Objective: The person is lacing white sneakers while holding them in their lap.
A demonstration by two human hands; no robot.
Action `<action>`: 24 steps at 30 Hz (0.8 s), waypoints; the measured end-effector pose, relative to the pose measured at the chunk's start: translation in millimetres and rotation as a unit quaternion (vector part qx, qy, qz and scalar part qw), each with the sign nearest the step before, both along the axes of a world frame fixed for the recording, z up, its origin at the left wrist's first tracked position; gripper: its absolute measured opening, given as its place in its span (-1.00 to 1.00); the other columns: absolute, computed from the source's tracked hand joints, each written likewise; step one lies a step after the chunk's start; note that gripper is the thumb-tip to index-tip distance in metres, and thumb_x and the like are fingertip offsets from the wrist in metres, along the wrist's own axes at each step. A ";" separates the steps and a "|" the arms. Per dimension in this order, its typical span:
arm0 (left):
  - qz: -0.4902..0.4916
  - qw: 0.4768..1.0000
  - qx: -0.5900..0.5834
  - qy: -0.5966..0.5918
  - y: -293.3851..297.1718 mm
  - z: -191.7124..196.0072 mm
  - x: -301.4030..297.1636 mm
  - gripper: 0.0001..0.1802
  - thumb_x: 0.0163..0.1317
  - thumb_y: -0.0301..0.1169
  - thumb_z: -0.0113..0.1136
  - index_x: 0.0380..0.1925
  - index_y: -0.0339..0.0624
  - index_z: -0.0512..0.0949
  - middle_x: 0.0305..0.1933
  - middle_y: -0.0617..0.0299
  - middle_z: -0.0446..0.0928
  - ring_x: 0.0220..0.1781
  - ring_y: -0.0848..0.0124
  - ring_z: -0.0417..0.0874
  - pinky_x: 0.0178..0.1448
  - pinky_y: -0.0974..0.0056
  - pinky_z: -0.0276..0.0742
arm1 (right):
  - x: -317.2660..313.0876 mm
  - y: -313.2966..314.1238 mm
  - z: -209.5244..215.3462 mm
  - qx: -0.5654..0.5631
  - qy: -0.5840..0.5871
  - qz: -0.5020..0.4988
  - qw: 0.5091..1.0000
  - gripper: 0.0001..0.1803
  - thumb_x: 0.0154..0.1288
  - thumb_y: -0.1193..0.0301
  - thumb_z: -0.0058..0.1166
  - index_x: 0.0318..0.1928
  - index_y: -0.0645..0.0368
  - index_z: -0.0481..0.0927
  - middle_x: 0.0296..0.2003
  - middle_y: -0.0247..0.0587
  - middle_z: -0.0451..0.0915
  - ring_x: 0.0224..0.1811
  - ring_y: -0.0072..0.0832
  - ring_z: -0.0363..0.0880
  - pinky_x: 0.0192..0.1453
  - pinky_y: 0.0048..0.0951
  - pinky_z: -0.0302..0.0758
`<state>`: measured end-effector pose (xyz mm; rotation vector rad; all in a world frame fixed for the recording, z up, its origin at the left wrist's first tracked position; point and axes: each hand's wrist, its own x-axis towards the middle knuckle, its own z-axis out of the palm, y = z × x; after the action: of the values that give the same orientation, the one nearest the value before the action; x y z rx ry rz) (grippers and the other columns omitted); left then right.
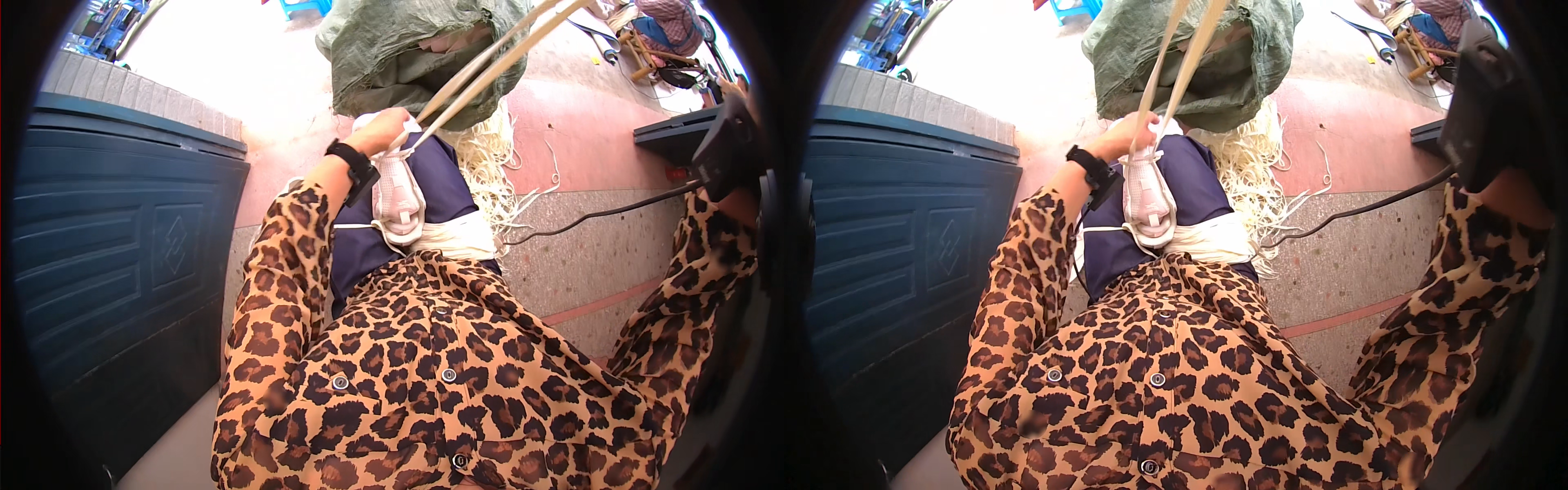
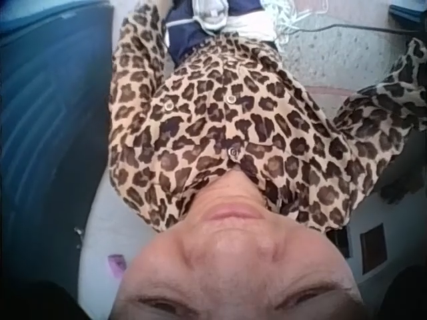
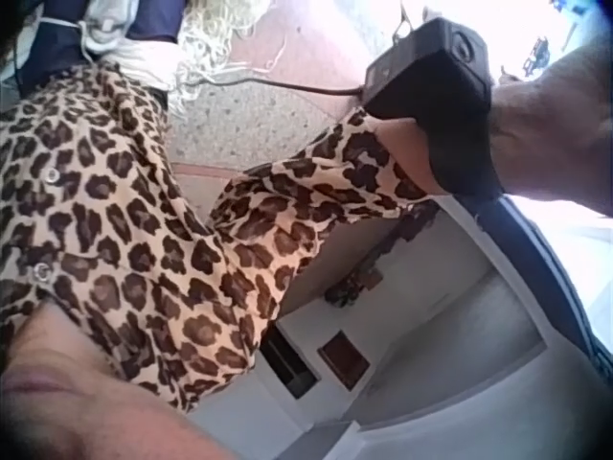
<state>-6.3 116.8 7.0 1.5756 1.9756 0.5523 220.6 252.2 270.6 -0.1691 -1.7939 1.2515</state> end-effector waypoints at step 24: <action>-0.158 0.972 -0.065 0.159 -18.5 4.5 4.9 -0.77 0.10 -0.35 -0.04 -0.45 -0.28 0.53 -0.37 -0.05 0.50 -0.23 0.08 0.52 -0.18 0.11 0.41 | 26.8 -6.0 0.6 0.040 -0.076 -0.006 0.996 -0.76 0.32 0.40 -0.22 -0.18 0.30 0.46 -0.50 -0.28 0.48 -0.41 -0.63 0.45 -0.22 -0.66 0.38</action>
<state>-1.4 98.3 11.4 1.9377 1.8764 0.0423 247.4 246.2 271.2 -0.2343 -1.9669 1.1822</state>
